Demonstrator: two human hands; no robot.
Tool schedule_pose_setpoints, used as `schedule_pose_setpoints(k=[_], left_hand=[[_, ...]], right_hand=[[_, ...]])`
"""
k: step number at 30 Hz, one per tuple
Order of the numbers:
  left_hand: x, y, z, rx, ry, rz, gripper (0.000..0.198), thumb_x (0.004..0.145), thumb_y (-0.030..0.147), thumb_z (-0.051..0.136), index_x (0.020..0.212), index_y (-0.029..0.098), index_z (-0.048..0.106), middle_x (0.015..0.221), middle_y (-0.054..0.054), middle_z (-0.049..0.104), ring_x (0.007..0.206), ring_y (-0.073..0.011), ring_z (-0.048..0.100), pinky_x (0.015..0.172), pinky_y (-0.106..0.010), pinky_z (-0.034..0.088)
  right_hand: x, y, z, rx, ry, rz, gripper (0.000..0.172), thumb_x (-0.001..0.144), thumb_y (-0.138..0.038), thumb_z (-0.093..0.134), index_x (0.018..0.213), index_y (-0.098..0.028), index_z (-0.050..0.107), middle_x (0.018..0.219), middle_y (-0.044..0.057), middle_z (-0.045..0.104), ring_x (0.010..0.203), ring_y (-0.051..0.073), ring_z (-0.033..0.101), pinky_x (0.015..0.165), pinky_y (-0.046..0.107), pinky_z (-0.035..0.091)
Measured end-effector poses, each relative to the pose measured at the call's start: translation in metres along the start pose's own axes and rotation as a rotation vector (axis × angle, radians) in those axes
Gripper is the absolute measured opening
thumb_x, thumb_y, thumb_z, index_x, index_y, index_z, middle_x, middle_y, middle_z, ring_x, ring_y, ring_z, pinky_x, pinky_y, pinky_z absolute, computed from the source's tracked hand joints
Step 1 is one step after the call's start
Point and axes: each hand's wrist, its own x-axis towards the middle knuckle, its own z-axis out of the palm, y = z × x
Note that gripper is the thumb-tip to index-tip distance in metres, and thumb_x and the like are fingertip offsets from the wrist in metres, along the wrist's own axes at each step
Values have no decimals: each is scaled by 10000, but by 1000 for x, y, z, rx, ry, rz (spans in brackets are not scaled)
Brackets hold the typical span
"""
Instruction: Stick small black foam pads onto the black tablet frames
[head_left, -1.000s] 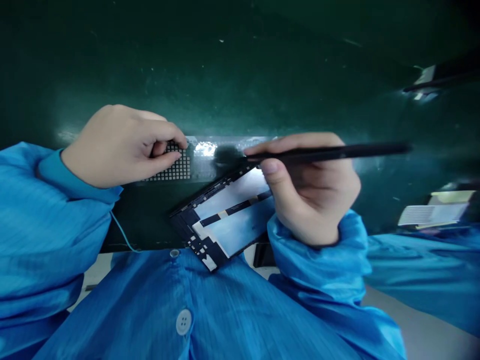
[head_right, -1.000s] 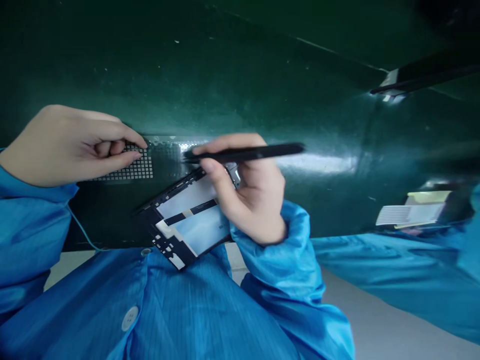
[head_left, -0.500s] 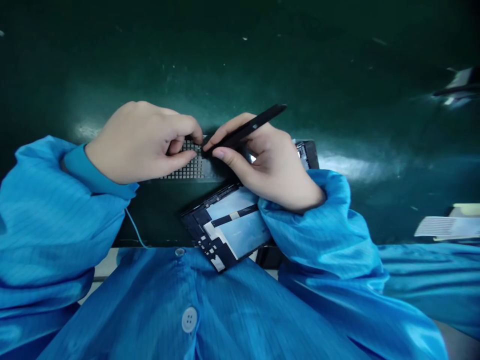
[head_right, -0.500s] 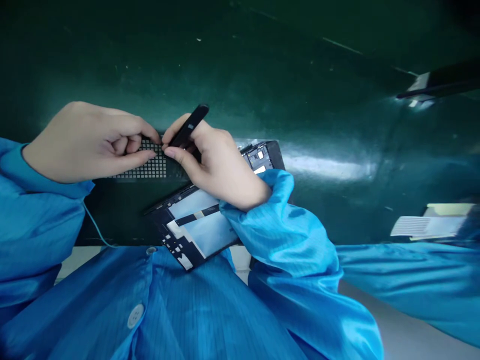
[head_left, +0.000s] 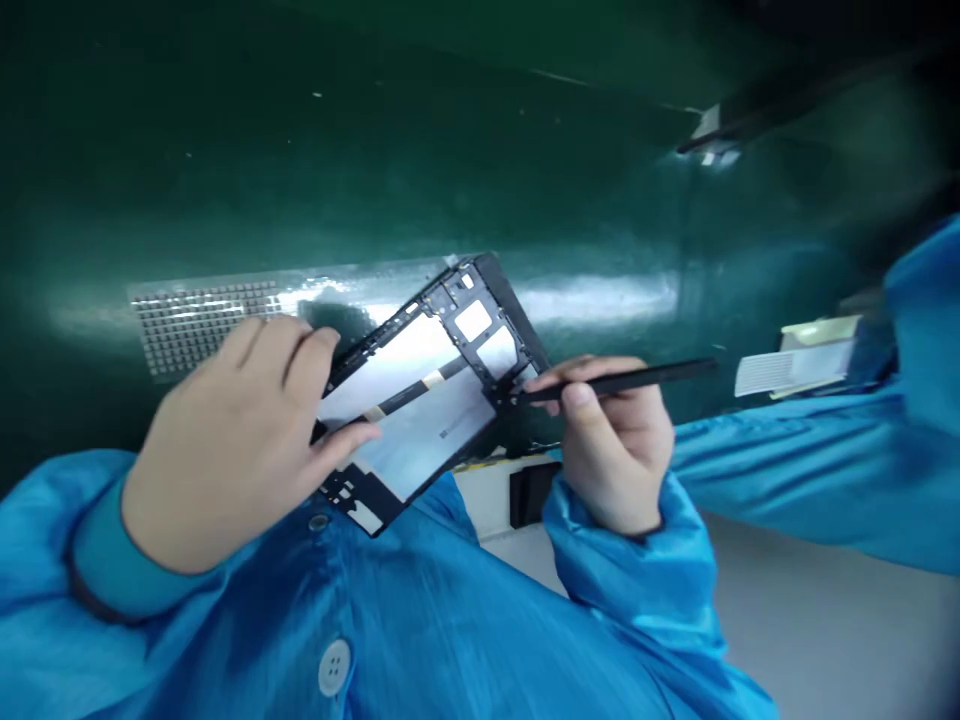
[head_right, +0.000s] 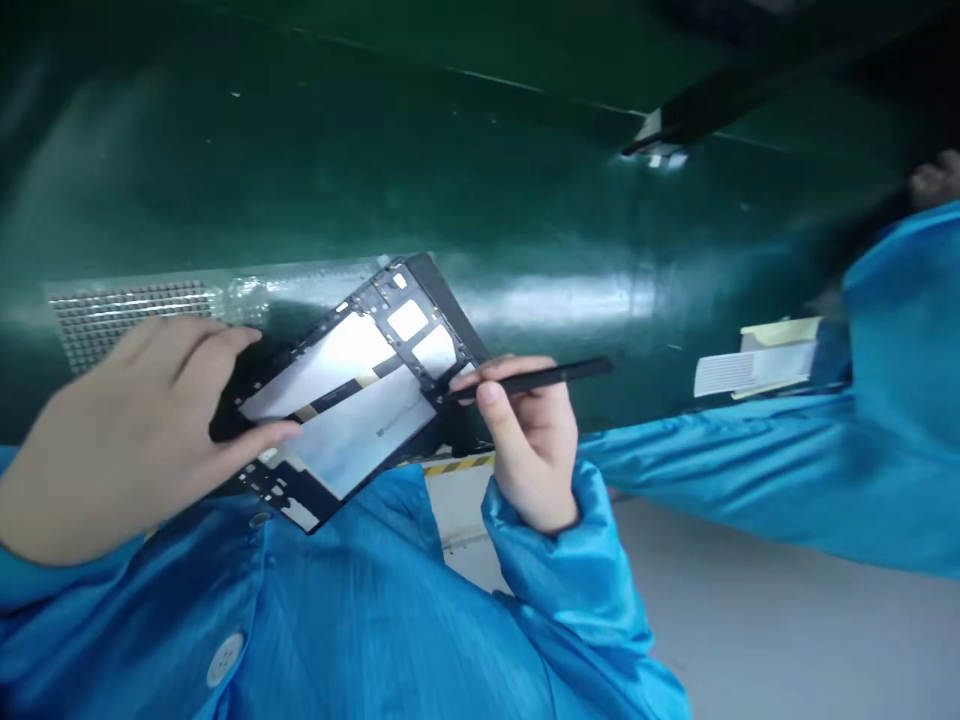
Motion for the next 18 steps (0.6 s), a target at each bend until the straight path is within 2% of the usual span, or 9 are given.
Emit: schedule_pose_setpoints(k=[1, 3, 6, 8, 15, 18], left_hand=[[-1, 8, 4, -8, -20, 9, 787, 1087, 746, 518, 1584, 137, 566, 1392, -296, 669, 1332, -549, 657, 1061, -713, 600], [0, 17, 11, -20, -44, 8, 810, 1072, 739, 527, 1634, 155, 520, 1383, -304, 652, 1321, -573, 649, 1088, -777, 588], [3, 15, 13, -21, -13, 28, 850, 1096, 735, 436, 1624, 74, 524, 1363, -336, 641, 1268, -586, 662, 1063, -806, 592], [5, 11, 12, -21, -5, 35, 895, 1097, 774, 392, 1626, 64, 524, 1373, -334, 640, 1266, -586, 665, 1069, -807, 585], [6, 7, 10, -59, -44, 17, 954, 1043, 908, 340, 1682, 210, 459, 1359, -266, 621, 1291, -582, 637, 1060, -828, 567], [7, 8, 8, -115, -51, -4, 965, 1017, 920, 356, 1685, 234, 470, 1341, -259, 605, 1311, -625, 613, 1033, -871, 527]], right_hand=[[-11, 5, -7, -9, 12, 3, 100, 1070, -344, 833, 1111, -279, 770, 972, 21, 841, 908, 185, 829, 784, 307, 693], [-23, 14, -12, -18, 25, -10, 62, 1088, -306, 801, 1125, -277, 760, 994, 26, 844, 931, 181, 839, 804, 299, 707], [-24, 24, -10, -24, 14, -43, 67, 1099, -299, 777, 1147, -283, 733, 1036, 35, 851, 976, 196, 854, 856, 337, 734], [-20, 28, -8, -28, -13, -54, 75, 1105, -310, 765, 1155, -284, 715, 1050, 39, 846, 997, 204, 856, 872, 361, 745], [-15, 29, -10, -21, -56, -57, 86, 1115, -318, 754, 1162, -284, 691, 1064, 43, 843, 982, 194, 851, 876, 358, 748], [-16, 28, -10, -22, -53, -47, 96, 1116, -335, 757, 1156, -285, 687, 1070, 43, 847, 983, 197, 854, 896, 369, 748]])
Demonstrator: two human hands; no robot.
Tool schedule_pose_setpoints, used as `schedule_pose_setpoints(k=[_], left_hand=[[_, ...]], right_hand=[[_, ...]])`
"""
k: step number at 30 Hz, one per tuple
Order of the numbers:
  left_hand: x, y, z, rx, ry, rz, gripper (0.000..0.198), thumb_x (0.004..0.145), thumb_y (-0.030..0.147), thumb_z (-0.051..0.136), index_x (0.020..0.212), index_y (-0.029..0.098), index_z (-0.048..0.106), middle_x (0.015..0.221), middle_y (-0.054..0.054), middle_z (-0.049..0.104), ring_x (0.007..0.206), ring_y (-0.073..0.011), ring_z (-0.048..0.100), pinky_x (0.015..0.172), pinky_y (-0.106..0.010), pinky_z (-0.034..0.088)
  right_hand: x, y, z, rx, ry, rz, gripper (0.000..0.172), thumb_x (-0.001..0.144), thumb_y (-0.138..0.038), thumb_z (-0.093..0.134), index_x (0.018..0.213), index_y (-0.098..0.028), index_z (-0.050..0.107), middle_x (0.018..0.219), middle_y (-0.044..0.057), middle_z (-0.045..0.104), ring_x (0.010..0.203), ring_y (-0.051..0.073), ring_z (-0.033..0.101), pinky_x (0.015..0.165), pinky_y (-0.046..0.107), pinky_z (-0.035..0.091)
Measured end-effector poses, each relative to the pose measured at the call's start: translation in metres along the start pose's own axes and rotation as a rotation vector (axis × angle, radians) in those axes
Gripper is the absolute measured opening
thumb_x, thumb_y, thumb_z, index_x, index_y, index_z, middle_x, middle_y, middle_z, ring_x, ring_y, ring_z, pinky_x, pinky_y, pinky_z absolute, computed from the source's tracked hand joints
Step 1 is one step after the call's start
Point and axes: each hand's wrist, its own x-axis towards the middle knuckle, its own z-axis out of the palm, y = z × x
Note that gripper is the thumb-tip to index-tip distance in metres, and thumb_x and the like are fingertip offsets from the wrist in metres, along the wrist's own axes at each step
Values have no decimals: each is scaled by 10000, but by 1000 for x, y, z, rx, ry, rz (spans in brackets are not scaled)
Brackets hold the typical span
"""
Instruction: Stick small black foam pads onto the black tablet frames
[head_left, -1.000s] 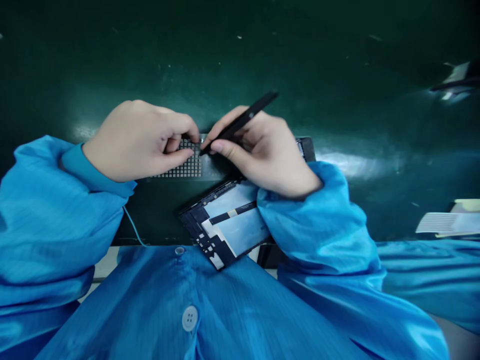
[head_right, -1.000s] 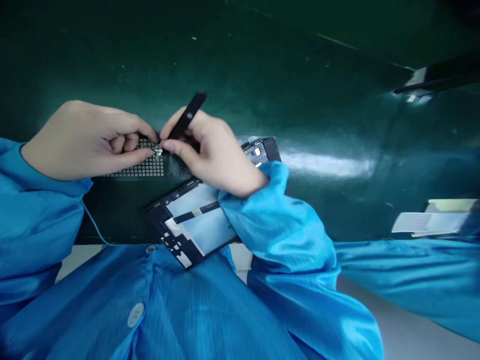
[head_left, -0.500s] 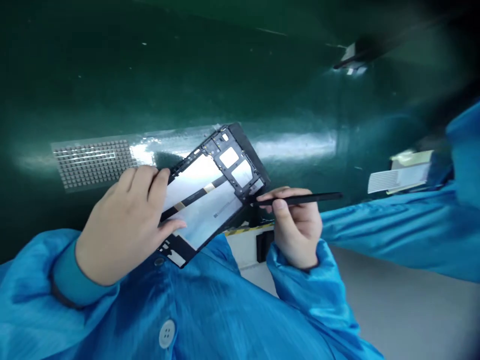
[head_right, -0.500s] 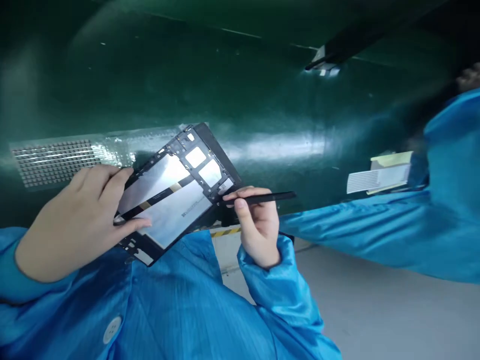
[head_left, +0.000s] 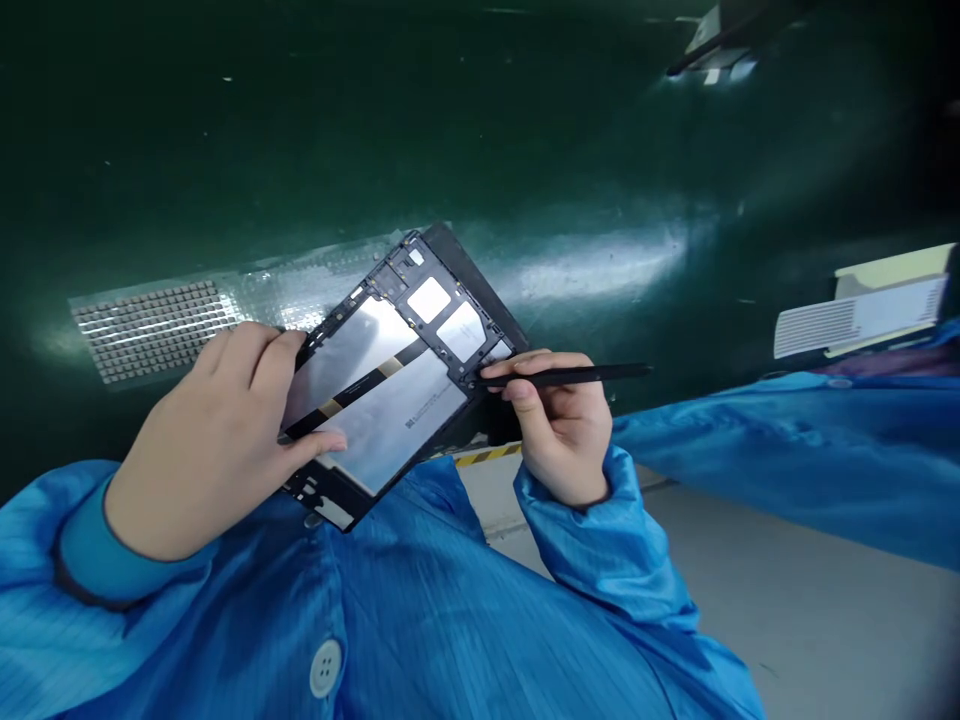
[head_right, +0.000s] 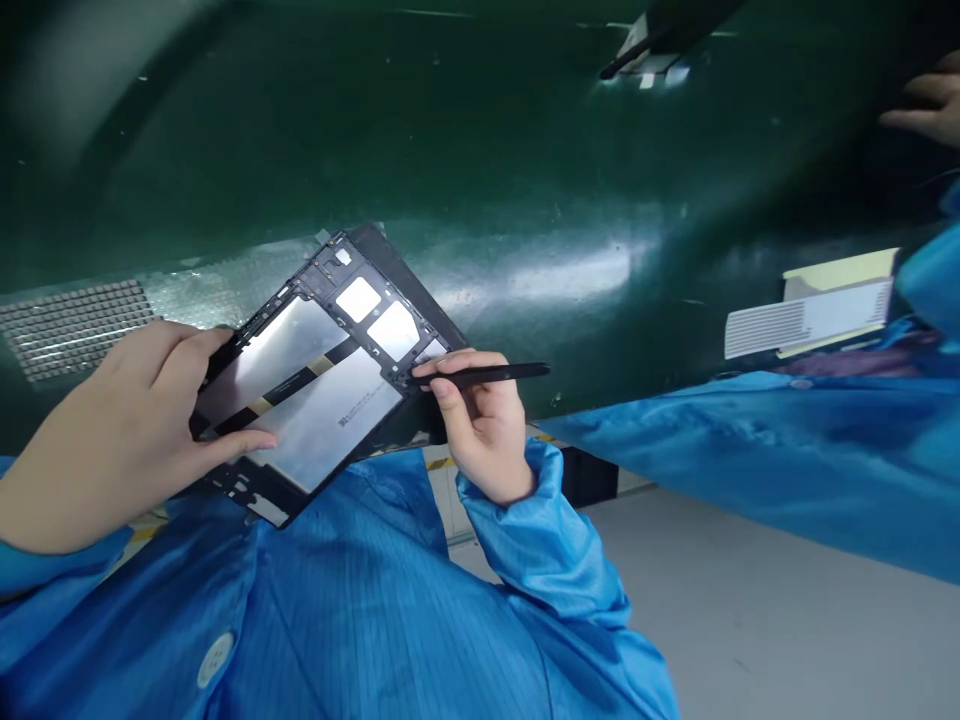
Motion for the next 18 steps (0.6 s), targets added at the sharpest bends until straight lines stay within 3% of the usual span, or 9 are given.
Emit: schedule_pose_setpoints(k=[5, 9, 11, 13, 15, 17, 18], left_hand=[[1, 2, -2, -46, -5, -27, 941, 986, 926, 432, 1650, 267, 528, 1318, -231, 619, 1325, -623, 617, 1012, -864, 511], [1, 0, -3, -72, -1, -30, 947, 981, 926, 466, 1635, 244, 540, 1339, -234, 615, 1323, -627, 617, 1017, -859, 515], [0, -3, -1, -67, 17, -15, 919, 987, 910, 504, 1630, 254, 534, 1349, -233, 618, 1305, -604, 628, 1024, -838, 537], [-1, -6, 3, -46, 47, 17, 888, 1001, 863, 564, 1632, 240, 519, 1359, -240, 626, 1302, -575, 631, 1054, -802, 563], [-3, -6, 11, -47, 80, 45, 860, 1006, 782, 658, 1630, 207, 515, 1372, -252, 640, 1310, -552, 630, 1089, -771, 578], [-6, 1, 20, -99, 107, 62, 802, 1011, 678, 732, 1619, 199, 523, 1382, -250, 656, 1313, -526, 642, 1115, -750, 591], [-8, 7, 25, -140, 120, 69, 765, 1016, 635, 751, 1612, 211, 527, 1384, -241, 663, 1300, -504, 658, 1114, -734, 606]], right_hand=[[0, 3, 4, -42, 3, -61, 70, 1115, -292, 730, 1168, -295, 683, 1061, 50, 847, 1022, 230, 858, 885, 417, 743], [1, 0, -2, -190, -19, -261, 177, 1033, -197, 753, 1168, -309, 734, 1065, 64, 862, 994, 282, 847, 890, 508, 713], [-7, -6, -7, -214, 115, -295, 136, 1007, -200, 737, 1083, -306, 775, 1083, 74, 861, 994, 307, 833, 885, 534, 689], [-27, -16, -7, -225, 221, -175, 140, 1014, -218, 685, 943, -293, 780, 1004, 65, 840, 919, 301, 812, 808, 497, 664], [-59, -25, 3, -253, 80, 52, 160, 1031, -250, 676, 908, -286, 772, 875, 35, 818, 763, 263, 780, 665, 412, 618], [-94, -33, 23, -217, -138, 236, 79, 1015, -316, 772, 1092, -297, 779, 841, 0, 837, 645, 232, 760, 560, 349, 587], [-110, -35, 34, -168, -156, 273, 227, 1013, -342, 803, 1231, -317, 745, 882, -9, 859, 626, 225, 765, 534, 331, 589]])
